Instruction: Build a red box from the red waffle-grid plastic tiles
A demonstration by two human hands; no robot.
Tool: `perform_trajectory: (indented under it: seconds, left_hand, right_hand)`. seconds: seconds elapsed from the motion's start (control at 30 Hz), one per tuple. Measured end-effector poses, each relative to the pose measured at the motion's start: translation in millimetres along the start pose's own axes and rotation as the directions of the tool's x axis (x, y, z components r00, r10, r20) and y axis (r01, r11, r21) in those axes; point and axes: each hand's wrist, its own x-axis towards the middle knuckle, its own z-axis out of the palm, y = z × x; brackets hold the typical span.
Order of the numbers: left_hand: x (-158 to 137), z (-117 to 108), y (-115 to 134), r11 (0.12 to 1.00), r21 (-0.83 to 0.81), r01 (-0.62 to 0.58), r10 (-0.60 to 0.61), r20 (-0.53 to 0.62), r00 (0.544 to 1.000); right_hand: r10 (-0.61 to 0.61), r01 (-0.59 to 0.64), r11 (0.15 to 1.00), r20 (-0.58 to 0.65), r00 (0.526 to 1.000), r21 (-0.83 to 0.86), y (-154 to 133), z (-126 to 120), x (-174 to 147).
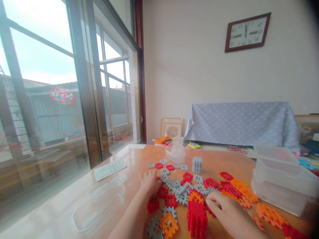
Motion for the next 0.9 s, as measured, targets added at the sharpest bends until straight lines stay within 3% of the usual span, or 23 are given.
perform_trajectory:
  seconds: [0.23, 0.7, 0.8, 0.9]
  left_hand:
    - [3, 0, -6, 1.000, 0.030, 0.001, -0.002, 0.029, 1.000]
    - [1, -16, -4, 0.996, -0.046, 0.075, -0.077, -0.049, 0.996]
    - [2, -23, -1, 0.991, -0.131, 0.008, -0.024, -0.116, 0.993]
    - [-1, -35, 8, 0.975, -0.214, -0.067, 0.001, -0.297, 0.955]
  right_hand:
    - [0.018, -0.018, 1.000, 0.014, 1.000, -0.016, -2, -1, -1]
    - [-0.024, 0.022, 0.999, -0.042, 0.999, -0.045, -16, -16, -8]
    - [-0.033, 0.031, 0.999, -0.064, 0.997, -0.038, -17, -19, -9]
    - [-0.043, 0.039, 0.999, -0.095, 0.995, -0.036, -19, -23, -10]
